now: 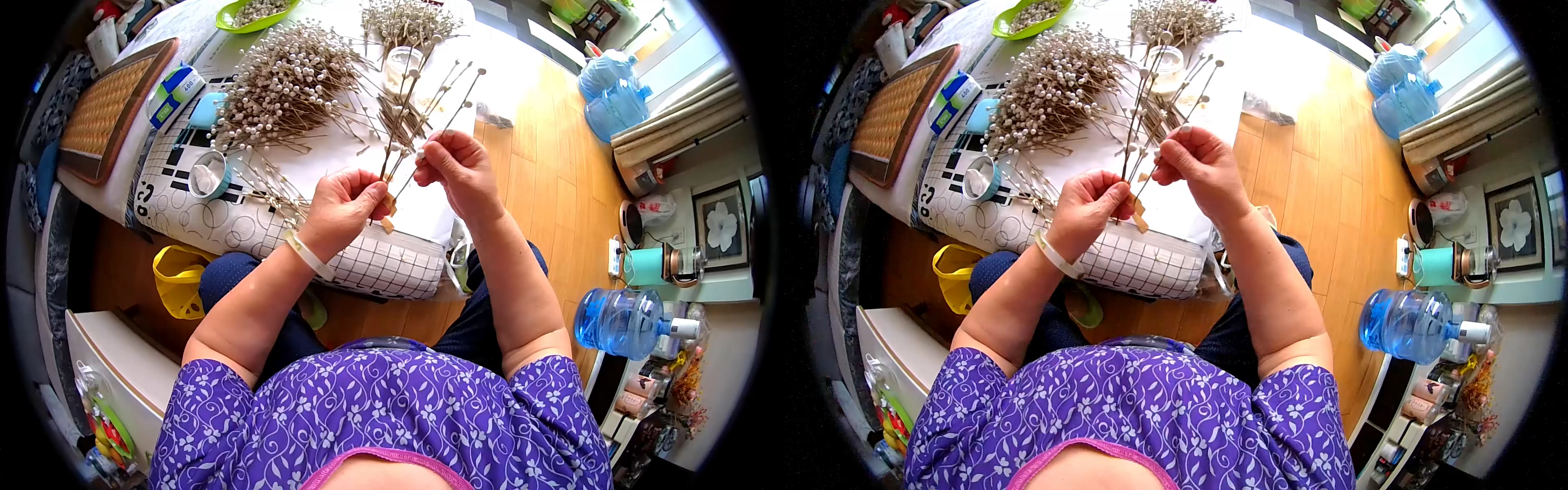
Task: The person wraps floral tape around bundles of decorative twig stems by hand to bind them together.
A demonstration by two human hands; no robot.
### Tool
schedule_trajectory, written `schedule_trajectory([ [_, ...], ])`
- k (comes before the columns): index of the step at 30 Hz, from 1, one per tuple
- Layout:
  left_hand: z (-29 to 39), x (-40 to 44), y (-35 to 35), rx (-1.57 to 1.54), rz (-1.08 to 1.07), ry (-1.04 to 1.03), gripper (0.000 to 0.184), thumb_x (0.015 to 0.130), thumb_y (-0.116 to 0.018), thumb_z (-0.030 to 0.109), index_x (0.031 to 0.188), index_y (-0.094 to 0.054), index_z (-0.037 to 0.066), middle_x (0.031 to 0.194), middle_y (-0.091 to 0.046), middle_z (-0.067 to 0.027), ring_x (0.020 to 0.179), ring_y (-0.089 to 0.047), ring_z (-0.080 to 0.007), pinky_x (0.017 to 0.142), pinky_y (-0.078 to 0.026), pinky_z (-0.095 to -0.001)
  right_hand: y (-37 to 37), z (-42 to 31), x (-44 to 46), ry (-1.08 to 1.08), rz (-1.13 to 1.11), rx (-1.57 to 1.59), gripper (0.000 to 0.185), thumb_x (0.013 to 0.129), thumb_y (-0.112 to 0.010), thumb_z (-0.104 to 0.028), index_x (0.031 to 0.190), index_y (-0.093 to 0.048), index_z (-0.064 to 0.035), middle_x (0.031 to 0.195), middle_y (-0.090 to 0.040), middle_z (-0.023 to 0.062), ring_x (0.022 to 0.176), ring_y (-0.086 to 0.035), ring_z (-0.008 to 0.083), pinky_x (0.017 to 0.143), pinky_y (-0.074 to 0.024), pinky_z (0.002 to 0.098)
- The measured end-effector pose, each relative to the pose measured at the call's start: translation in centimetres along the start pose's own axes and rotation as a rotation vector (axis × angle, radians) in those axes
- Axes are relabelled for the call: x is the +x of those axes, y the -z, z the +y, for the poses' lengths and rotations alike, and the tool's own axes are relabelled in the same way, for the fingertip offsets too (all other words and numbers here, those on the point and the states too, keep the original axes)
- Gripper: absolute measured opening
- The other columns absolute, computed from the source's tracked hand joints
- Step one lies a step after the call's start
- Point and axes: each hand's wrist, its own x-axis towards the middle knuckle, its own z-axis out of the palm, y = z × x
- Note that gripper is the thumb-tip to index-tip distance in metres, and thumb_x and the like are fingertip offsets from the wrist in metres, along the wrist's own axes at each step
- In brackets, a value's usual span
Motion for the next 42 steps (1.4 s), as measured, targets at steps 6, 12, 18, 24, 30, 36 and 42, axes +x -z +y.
schedule_trajectory([
  [6,-0.1,0.3,-0.1,-0.009,-0.033,0.023,0.011,0.085,-0.053,0.009,0.084,-0.055,-0.001,0.072,-0.060,-0.0069,0.061,-0.057,-0.0096,0.058,-0.048,-0.0208,0.0,0.4,0.4,0.079,0.040,-0.057,0.009,0.083,-0.056,-0.012,0.085,-0.056,-0.0037,0.071,-0.060,0.0056,0.059,-0.059,0.0119,0.055,-0.0509,0.0243],
  [12,-0.2,0.4,0.1,-0.005,-0.051,0.017,0.012,0.085,-0.053,0.010,0.084,-0.055,-0.002,0.075,-0.061,-0.0074,0.064,-0.059,-0.0105,0.060,-0.049,-0.0213,-0.3,0.5,0.5,0.096,0.033,-0.097,0.008,0.083,-0.056,-0.012,0.084,-0.056,-0.0035,0.072,-0.060,0.0058,0.060,-0.059,0.0119,0.056,-0.0508,0.0246],
  [18,-0.1,0.4,-0.2,0.039,-0.003,-0.022,0.012,0.085,-0.052,0.010,0.083,-0.054,-0.002,0.070,-0.058,-0.0041,0.060,-0.055,-0.0087,0.058,-0.048,-0.0207,-0.6,0.9,0.4,0.085,0.049,-0.054,0.008,0.084,-0.055,-0.011,0.085,-0.055,-0.0024,0.074,-0.061,0.0068,0.061,-0.060,0.0131,0.057,-0.0509,0.0254],
  [24,-0.2,0.4,-0.4,0.026,0.048,-0.084,0.010,0.085,-0.052,0.007,0.083,-0.053,-0.003,0.071,-0.058,-0.0053,0.060,-0.055,-0.0091,0.058,-0.048,-0.0214,-1.5,1.1,0.1,0.023,0.071,-0.038,0.012,0.078,-0.062,-0.007,0.086,-0.056,-0.0021,0.069,-0.058,0.0035,0.056,-0.055,0.0086,0.048,-0.0446,0.0202],
  [30,-0.3,0.4,-0.3,0.043,0.056,-0.106,0.009,0.084,-0.052,0.005,0.084,-0.053,-0.004,0.072,-0.058,-0.0059,0.061,-0.055,-0.0098,0.059,-0.049,-0.0228,-1.5,1.5,-0.1,-0.064,0.066,-0.087,0.011,0.078,-0.064,-0.013,0.074,-0.058,-0.0036,0.063,-0.057,0.0006,0.053,-0.051,0.0059,0.046,-0.0398,0.0179],
  [36,-0.3,0.3,-0.2,0.052,0.028,-0.103,0.009,0.085,-0.052,0.006,0.084,-0.053,-0.003,0.072,-0.058,-0.0058,0.061,-0.056,-0.0101,0.060,-0.050,-0.0234,-1.6,1.9,-0.2,-0.011,0.038,-0.061,0.012,0.080,-0.061,-0.013,0.076,-0.059,-0.0022,0.065,-0.058,0.0027,0.055,-0.053,0.0072,0.050,-0.0419,0.0190],
  [42,-0.2,0.3,-0.3,0.058,0.037,-0.100,0.009,0.085,-0.052,0.006,0.084,-0.053,-0.003,0.073,-0.059,-0.0059,0.061,-0.056,-0.0102,0.060,-0.050,-0.0232,-1.6,1.5,-0.2,-0.020,-0.023,-0.035,0.011,0.083,-0.057,-0.010,0.078,-0.058,-0.0002,0.066,-0.057,0.0036,0.056,-0.051,0.0075,0.053,-0.0421,0.0194],
])
